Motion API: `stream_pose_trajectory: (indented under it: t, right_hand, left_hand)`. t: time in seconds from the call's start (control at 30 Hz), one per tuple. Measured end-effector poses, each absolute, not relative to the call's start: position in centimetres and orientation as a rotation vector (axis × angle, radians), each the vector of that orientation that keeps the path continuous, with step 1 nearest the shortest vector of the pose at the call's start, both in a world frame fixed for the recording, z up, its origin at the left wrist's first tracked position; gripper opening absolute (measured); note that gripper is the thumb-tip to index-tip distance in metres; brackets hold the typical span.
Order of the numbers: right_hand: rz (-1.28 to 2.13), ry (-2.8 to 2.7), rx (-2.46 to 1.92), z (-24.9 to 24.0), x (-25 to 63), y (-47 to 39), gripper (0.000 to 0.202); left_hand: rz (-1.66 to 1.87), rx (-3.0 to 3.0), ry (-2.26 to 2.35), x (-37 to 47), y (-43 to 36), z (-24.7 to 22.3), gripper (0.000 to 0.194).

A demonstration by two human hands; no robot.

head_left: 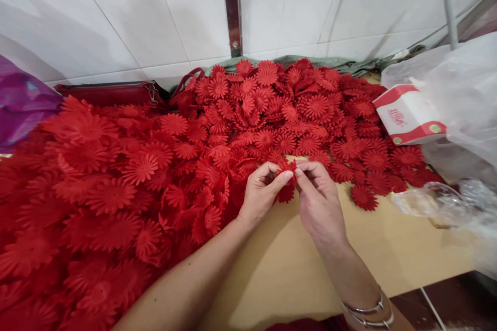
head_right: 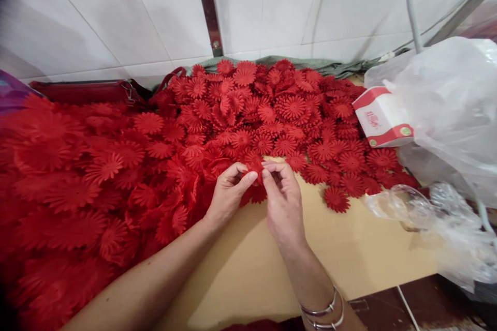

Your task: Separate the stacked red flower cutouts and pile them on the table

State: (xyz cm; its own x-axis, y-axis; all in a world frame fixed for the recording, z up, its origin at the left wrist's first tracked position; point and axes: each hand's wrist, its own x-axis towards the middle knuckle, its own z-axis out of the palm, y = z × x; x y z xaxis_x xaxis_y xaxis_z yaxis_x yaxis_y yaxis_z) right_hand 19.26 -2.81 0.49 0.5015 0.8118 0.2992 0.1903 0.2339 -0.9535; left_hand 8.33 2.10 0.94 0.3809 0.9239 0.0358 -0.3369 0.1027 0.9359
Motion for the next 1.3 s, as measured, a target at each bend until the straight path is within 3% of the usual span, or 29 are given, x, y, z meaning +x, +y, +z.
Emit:
stream_pose_trajectory:
  t: [0.13, 0.23, 0.37, 0.5, 0.67, 0.93, 1.13, 1.3]
  right_hand:
    - [0.599, -0.627, -1.241, 0.7, 21.0, -2.4, 0.019]
    - [0.526, -0.604, -1.262, 0.9, 21.5, -2.1, 0.02]
    - [0.501, -0.785, -1.349, 1.5, 20.3, -2.5, 0.019]
    - [0.562, -0.874, -1.336, 2.4, 19.1, -2.9, 0.018]
    - [0.654, -0.875, -1.288, 2.3, 18.8, -2.8, 0.028]
    - [0.624, -0.861, -1.318, 2.1, 19.0, -2.7, 0.031]
    - [0.578, -0.962, -1.389, 2.3, 19.0, -3.0, 0.032]
    - [0.482, -1.176, -1.405, 2.5, 19.0, -3.0, 0.014]
  left_hand:
    - [1.008, 1.189, 0.669, 8.1, 1.6, 0.8, 0.032]
    - [1.183, 1.325, 0.778, 8.2, 1.7, 0.6, 0.019]
    - [1.423, 1.582, 0.972, 8.1, 2.0, 0.5, 0.027]
    - [1.326, 1.631, 0.947, 7.7, 1.9, 0.9, 0.023]
    - [1.305, 1.582, 0.967, 7.8, 1.8, 1.0, 0.039]
    - [1.263, 1.607, 0.829, 7.9, 2.1, 0.6, 0.014]
    - [1.219, 1.424, 0.892, 7.8, 2.4, 0.2, 0.025]
    - [1.192, 1.272, 0.846, 7.6, 2.7, 0.5, 0.032]
